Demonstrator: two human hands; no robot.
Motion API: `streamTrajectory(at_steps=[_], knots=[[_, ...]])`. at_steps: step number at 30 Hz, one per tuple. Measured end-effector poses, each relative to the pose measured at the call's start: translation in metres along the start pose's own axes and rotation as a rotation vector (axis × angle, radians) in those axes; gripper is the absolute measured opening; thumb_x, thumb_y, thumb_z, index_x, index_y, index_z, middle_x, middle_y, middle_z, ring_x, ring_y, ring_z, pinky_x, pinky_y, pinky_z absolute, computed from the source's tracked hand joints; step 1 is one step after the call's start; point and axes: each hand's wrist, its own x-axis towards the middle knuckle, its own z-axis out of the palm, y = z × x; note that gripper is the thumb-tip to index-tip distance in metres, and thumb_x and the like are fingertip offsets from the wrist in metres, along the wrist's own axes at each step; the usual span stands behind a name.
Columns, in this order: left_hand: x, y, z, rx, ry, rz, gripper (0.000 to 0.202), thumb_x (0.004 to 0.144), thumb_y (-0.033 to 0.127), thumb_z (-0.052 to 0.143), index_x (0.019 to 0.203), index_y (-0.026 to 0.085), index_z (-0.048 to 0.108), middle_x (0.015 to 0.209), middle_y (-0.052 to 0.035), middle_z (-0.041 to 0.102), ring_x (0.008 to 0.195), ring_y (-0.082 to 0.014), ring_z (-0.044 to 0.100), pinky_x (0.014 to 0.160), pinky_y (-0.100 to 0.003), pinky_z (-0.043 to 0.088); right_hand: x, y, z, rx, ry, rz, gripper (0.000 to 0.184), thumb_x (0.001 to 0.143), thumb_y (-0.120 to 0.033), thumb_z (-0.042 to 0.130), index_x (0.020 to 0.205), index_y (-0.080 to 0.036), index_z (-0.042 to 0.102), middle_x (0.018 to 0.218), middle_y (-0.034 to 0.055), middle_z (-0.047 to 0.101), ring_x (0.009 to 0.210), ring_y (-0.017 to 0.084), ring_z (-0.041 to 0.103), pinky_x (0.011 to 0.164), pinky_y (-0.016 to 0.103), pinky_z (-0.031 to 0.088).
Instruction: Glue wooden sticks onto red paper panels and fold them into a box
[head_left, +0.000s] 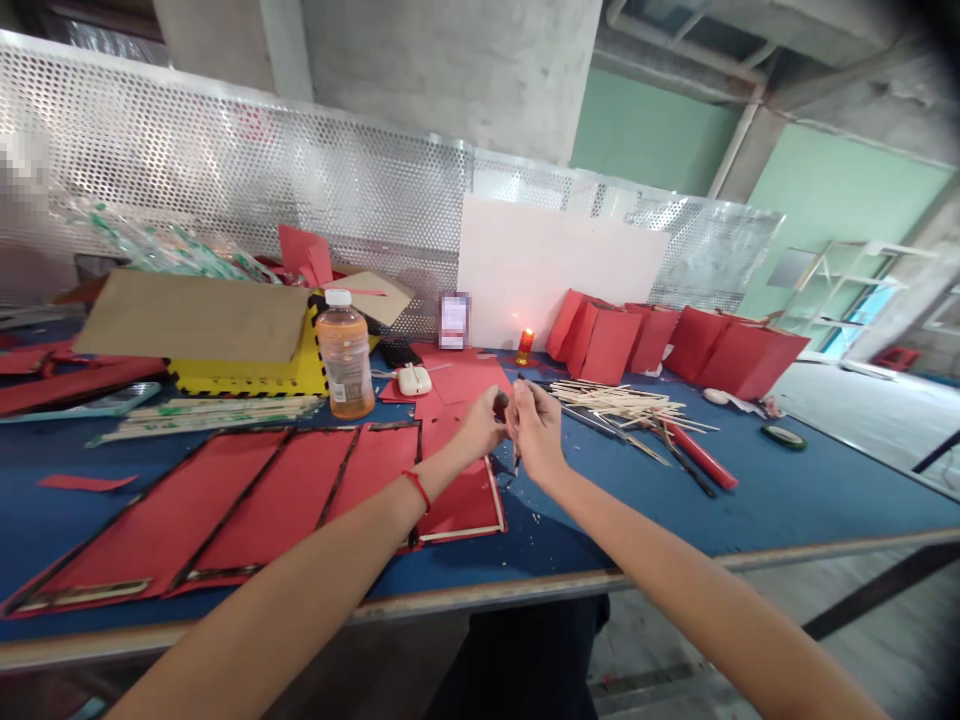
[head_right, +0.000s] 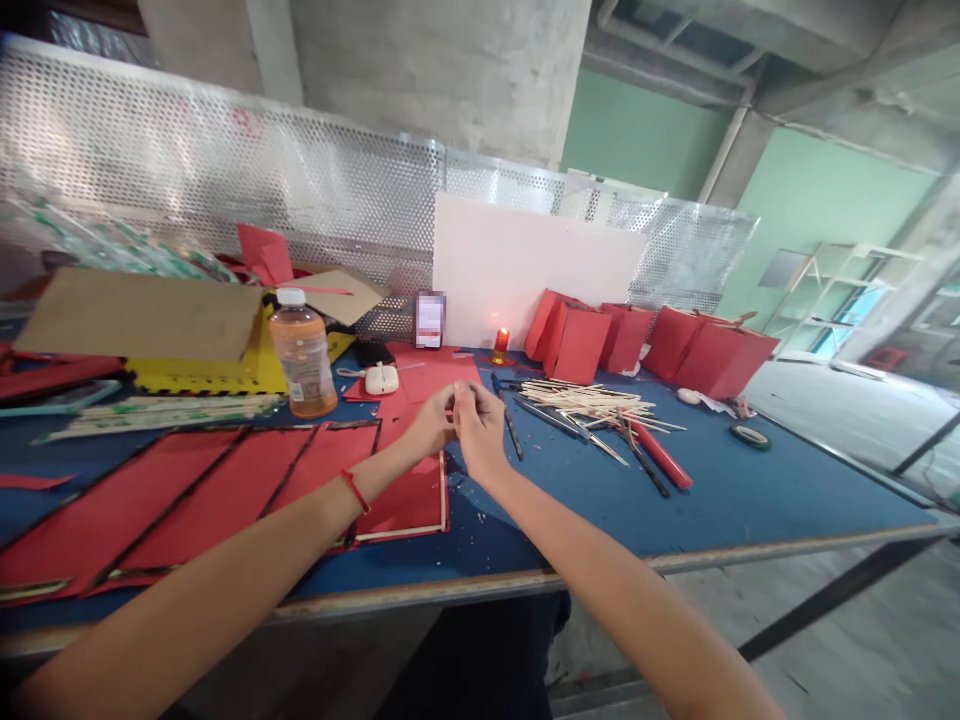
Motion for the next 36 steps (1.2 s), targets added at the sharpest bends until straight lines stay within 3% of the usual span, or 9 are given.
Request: streamTrajectory(at_steps=[4, 9, 12, 18, 23, 27, 32, 36], knots=[[0.0, 0.004, 0.0, 0.008, -0.007, -0.056, 0.031, 0.053, 0.011, 0.069, 0.073, 0.018, 0.047, 0.066, 0.006, 0.053, 0.062, -0.0103, 0.051, 0.057, -0.023, 0.043, 0.001, 0.001, -0.001, 0.028, 0.071, -0.034, 0.048, 0.086, -0.054, 0.057, 0.057, -0.021, 0.038, 0.044, -0.0097, 0.031, 0.037, 0.005, 0.026, 0.036, 0.02, 0.022], [0.0, 0.005, -0.003, -0.009, -0.029, -0.061, 0.032, 0.052, 0.007, 0.068, 0.072, 0.018, 0.045, 0.065, 0.0067, 0.051, 0.062, -0.0102, 0.05, 0.058, -0.023, 0.043, -0.002, 0.004, 0.001, 0.041, -0.009, 0.023, 0.051, 0.084, -0.06, 0.057, 0.058, -0.022, 0.034, 0.044, -0.0109, 0.026, 0.036, 0.005, 0.02, 0.035, 0.02, 0.018], [0.0, 0.004, -0.003, 0.003, -0.028, -0.066, 0.033, 0.052, 0.01, 0.07, 0.073, 0.018, 0.045, 0.066, 0.0064, 0.053, 0.062, -0.0106, 0.051, 0.057, -0.023, 0.043, 0.001, 0.001, 0.003, 0.044, 0.026, -0.021, 0.051, 0.085, -0.062, 0.054, 0.06, -0.023, 0.031, 0.044, -0.0113, 0.022, 0.036, 0.005, 0.017, 0.035, 0.02, 0.017], [0.001, 0.003, -0.002, 0.005, -0.03, -0.049, 0.03, 0.051, 0.006, 0.064, 0.071, 0.018, 0.045, 0.065, 0.0069, 0.051, 0.062, -0.01, 0.049, 0.057, -0.022, 0.041, 0.006, 0.001, 0.004, -0.02, 0.017, 0.015, 0.05, 0.084, -0.06, 0.056, 0.06, -0.023, 0.032, 0.044, -0.0111, 0.024, 0.037, 0.005, 0.019, 0.035, 0.02, 0.018], [0.0, 0.004, -0.001, 0.039, -0.01, -0.055, 0.03, 0.053, 0.008, 0.066, 0.072, 0.018, 0.045, 0.066, 0.0067, 0.053, 0.061, -0.0096, 0.049, 0.056, -0.022, 0.039, 0.009, 0.003, 0.006, 0.01, 0.108, -0.015, 0.049, 0.086, -0.06, 0.051, 0.06, -0.024, 0.03, 0.043, -0.0114, 0.024, 0.035, 0.006, 0.018, 0.034, 0.021, 0.017], [-0.001, 0.008, -0.001, 0.055, 0.007, -0.082, 0.031, 0.051, 0.004, 0.064, 0.069, 0.018, 0.044, 0.064, 0.0071, 0.051, 0.059, -0.0088, 0.047, 0.053, -0.021, 0.036, 0.009, 0.009, 0.003, -0.079, 0.098, 0.023, 0.049, 0.084, -0.059, 0.055, 0.059, -0.024, 0.032, 0.043, -0.0111, 0.025, 0.037, 0.006, 0.021, 0.034, 0.021, 0.018], [-0.001, 0.01, -0.001, 0.057, -0.008, -0.069, 0.031, 0.053, 0.008, 0.068, 0.072, 0.018, 0.045, 0.065, 0.0071, 0.052, 0.059, -0.009, 0.048, 0.054, -0.021, 0.037, 0.012, 0.005, 0.005, -0.004, 0.189, 0.006, 0.049, 0.086, -0.059, 0.05, 0.06, -0.024, 0.028, 0.043, -0.0114, 0.022, 0.035, 0.006, 0.019, 0.033, 0.021, 0.017], [-0.001, 0.01, -0.003, 0.124, 0.014, -0.095, 0.031, 0.051, 0.006, 0.067, 0.067, 0.018, 0.044, 0.063, 0.0071, 0.051, 0.059, -0.0092, 0.046, 0.054, -0.022, 0.037, 0.008, 0.005, 0.005, -0.048, 0.15, 0.047, 0.051, 0.084, -0.059, 0.054, 0.058, -0.024, 0.028, 0.043, -0.0109, 0.023, 0.036, 0.006, 0.021, 0.034, 0.021, 0.018]])
